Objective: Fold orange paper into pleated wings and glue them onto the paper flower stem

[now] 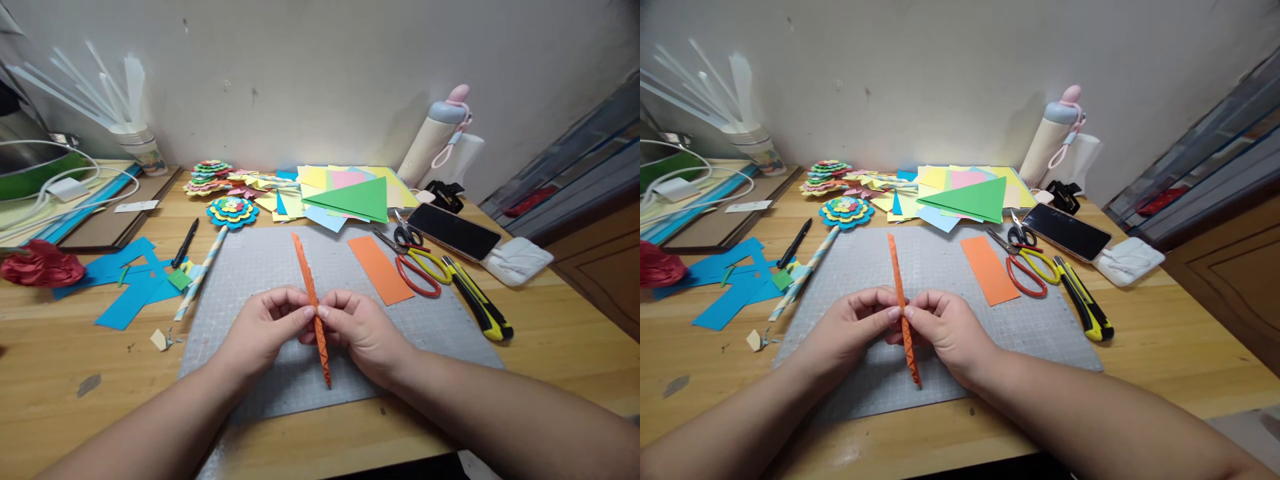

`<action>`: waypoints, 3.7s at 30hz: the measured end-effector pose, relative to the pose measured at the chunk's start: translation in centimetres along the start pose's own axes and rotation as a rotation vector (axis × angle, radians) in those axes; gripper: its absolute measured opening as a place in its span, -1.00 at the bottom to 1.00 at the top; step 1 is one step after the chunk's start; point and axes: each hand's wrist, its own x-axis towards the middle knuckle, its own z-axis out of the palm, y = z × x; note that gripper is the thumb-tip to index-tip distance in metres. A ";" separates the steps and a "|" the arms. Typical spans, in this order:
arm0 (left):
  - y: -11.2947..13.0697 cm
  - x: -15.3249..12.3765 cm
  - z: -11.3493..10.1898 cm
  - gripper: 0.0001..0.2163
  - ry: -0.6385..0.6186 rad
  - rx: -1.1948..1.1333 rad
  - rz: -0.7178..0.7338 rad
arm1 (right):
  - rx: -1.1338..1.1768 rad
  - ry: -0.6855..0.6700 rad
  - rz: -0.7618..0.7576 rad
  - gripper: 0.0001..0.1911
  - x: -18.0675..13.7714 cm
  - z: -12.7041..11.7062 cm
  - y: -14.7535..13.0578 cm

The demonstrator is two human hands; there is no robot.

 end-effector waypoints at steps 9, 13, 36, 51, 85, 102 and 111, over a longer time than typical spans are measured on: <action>0.1 -0.1 0.0 -0.84 -0.016 -0.002 -0.002 | -0.001 -0.004 -0.015 -0.66 -0.1 0.1 0.1; 0.0 0.0 0.0 -0.85 -0.005 0.010 -0.001 | -0.017 0.002 -0.036 -0.68 -0.1 0.1 0.2; 0.3 0.0 0.2 -0.78 0.102 0.110 0.040 | 0.034 -0.041 0.002 -0.70 -0.5 0.2 0.4; -0.4 0.5 -0.5 -0.71 -0.004 -0.103 -0.139 | 0.133 -0.070 0.040 -0.74 -0.4 0.4 0.2; 0.9 -0.5 0.3 -0.80 0.004 0.222 0.038 | 0.029 -0.225 0.069 -0.73 -0.5 0.1 0.3; -0.3 0.0 -0.3 -0.64 -0.045 0.127 -0.063 | 0.158 -0.303 0.138 -0.78 0.3 -0.6 0.3; -0.5 0.3 -0.6 -0.72 -0.157 -0.082 -0.074 | 0.428 -0.407 0.254 -0.82 0.5 -1.2 0.2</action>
